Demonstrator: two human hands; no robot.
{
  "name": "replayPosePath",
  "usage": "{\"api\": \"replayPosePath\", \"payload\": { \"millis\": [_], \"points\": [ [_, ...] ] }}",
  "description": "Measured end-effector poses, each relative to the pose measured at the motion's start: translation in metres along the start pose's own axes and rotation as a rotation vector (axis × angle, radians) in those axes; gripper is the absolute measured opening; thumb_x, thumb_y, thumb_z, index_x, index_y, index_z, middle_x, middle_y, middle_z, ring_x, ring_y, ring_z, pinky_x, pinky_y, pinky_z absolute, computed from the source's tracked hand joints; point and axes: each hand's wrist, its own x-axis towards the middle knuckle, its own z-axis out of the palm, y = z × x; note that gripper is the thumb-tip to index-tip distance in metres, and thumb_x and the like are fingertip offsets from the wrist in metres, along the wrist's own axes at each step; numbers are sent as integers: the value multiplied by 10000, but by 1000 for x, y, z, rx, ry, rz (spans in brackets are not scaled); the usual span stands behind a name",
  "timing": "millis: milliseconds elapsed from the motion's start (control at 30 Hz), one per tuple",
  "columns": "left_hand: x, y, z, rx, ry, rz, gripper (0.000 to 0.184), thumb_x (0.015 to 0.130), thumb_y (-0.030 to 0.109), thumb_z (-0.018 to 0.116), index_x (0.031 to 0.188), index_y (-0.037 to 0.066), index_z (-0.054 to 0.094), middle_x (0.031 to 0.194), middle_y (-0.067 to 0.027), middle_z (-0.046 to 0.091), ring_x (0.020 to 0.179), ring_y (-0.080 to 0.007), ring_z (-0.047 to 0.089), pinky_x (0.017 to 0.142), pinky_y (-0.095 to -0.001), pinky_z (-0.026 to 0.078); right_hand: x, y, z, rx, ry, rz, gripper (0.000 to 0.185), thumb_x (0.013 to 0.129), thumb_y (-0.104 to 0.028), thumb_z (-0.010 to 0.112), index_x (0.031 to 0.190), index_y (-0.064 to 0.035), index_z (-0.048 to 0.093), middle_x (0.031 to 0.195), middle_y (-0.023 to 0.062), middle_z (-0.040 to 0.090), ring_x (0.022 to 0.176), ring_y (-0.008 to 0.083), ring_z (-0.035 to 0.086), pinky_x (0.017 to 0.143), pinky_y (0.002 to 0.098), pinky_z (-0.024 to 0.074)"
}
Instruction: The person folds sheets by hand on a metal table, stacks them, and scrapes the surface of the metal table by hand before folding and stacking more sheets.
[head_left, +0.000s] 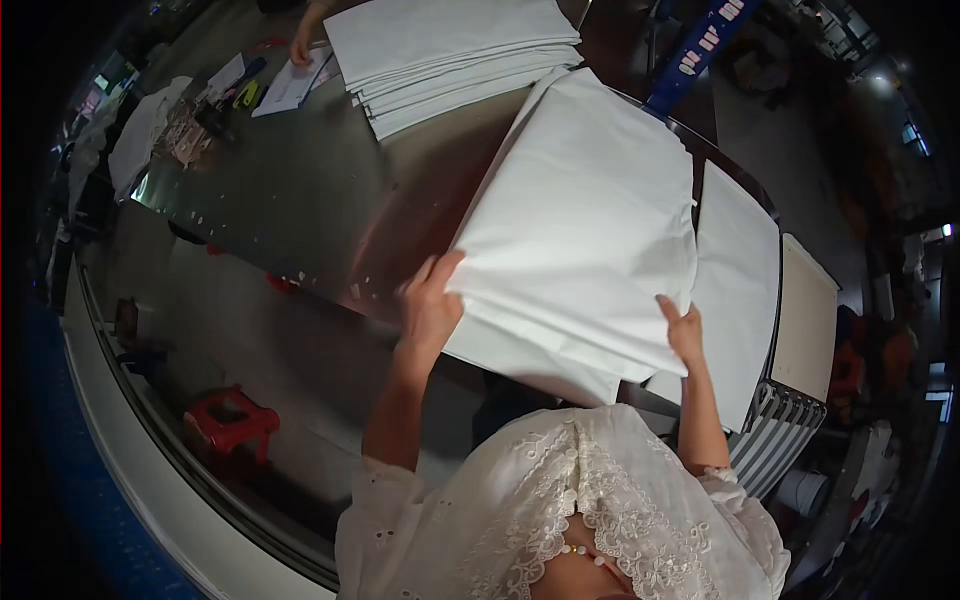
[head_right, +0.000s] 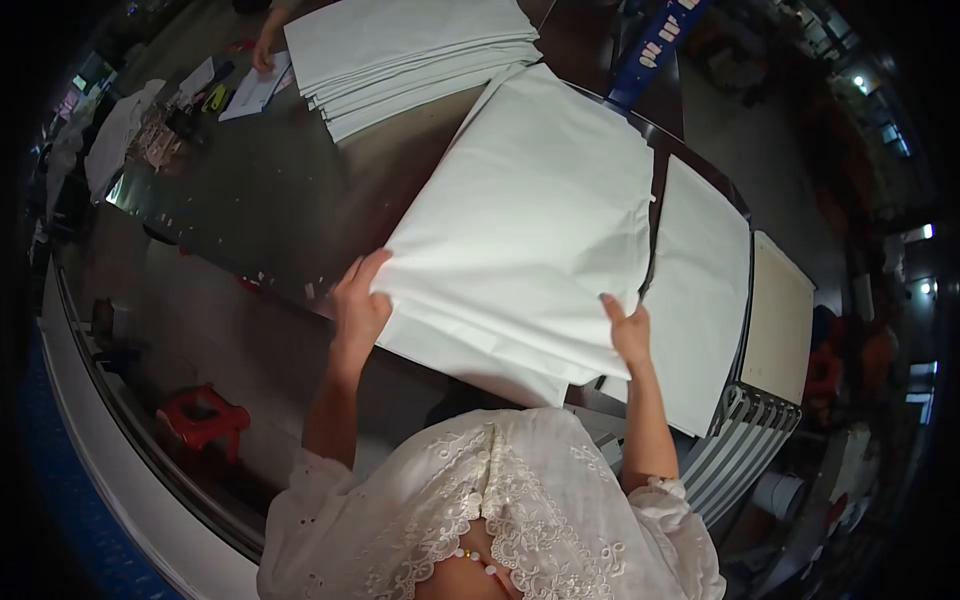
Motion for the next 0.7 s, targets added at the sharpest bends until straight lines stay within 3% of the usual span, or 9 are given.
{"api": "replayPosePath", "payload": {
  "millis": [67, 100, 200, 300, 400, 500, 533, 600, 700],
  "points": [
    [-39, -30, 8, -3, 80, -72, 493, 624, -102, 461, 1055, 91, 603, 913, -157, 617, 802, -365, 607, 677, -415, 494, -5, 29, 29, -81, 41, -329, 309, 845, -161, 599, 1060, 59, 571, 950, 129, 644, 820, 193, 610, 765, 300, 472],
    [-65, -52, 22, 13, 68, -140, 513, 626, -109, 452, 1073, 94, 601, 935, -168, 618, 822, -366, 607, 688, -418, 490, -4, 52, 40, -126, 5, -311, 352, 827, -178, 618, 1090, 48, 559, 963, 120, 642, 850, 198, 599, 795, 306, 458],
    [-118, -86, 46, 72, 4, -312, 563, 631, -128, 429, 1118, 101, 594, 991, -196, 616, 871, -371, 606, 720, -423, 481, 0, 115, 61, -163, -91, 51, 377, 801, -207, 646, 1052, 61, 562, 950, 139, 642, 856, 200, 603, 762, 302, 466],
    [-110, -85, 48, 98, -39, -344, 586, 635, -132, 419, 1144, 105, 587, 1019, -210, 611, 897, -386, 596, 750, -413, 476, -2, 106, 57, -89, -60, 47, 200, 821, -186, 644, 899, -9, 594, 618, -38, 524, 501, 35, 417, 447, 243, 344],
    [-110, -91, 44, 42, -61, -359, 591, 638, -127, 405, 1155, 102, 579, 1032, -214, 609, 939, -394, 580, 803, -389, 465, -33, 25, 49, 65, -200, 332, 279, 806, -180, 660, 970, 32, 582, 703, 8, 570, 506, 68, 452, 469, 243, 381],
    [-111, -90, 44, -44, -119, -338, 600, 632, -126, 378, 1165, 79, 564, 1068, -210, 600, 1029, -380, 552, 890, -369, 432, -36, 66, 28, 167, -387, 362, 423, 785, -216, 683, 1088, 50, 557, 942, 127, 629, 735, 182, 601, 583, 280, 480],
    [-111, -96, 43, -90, -136, -271, 606, 628, -125, 368, 1173, 66, 553, 1090, -207, 593, 1068, -372, 538, 925, -367, 412, -43, 73, 17, 130, -443, 360, 417, 775, -241, 702, 1039, 56, 576, 904, 112, 614, 647, 157, 575, 478, 262, 443],
    [-112, -119, 37, -105, -266, -172, 630, 627, -117, 363, 1214, 53, 513, 1163, -199, 558, 1132, -355, 500, 957, -381, 388, -55, 61, -2, -233, -475, 540, 352, 777, -258, 706, 944, 30, 591, 752, 54, 581, 555, 108, 510, 420, 239, 379],
    [-84, -79, 13, -1, -546, -367, 520, 697, -79, 428, 1204, 15, 501, 1143, -213, 552, 1106, -362, 507, 928, -408, 408, -63, 113, -28, -14, -700, 490, 295, 794, -297, 683, 838, -29, 568, 571, -19, 509, 473, 53, 433, 400, 191, 303]
  ]
}}
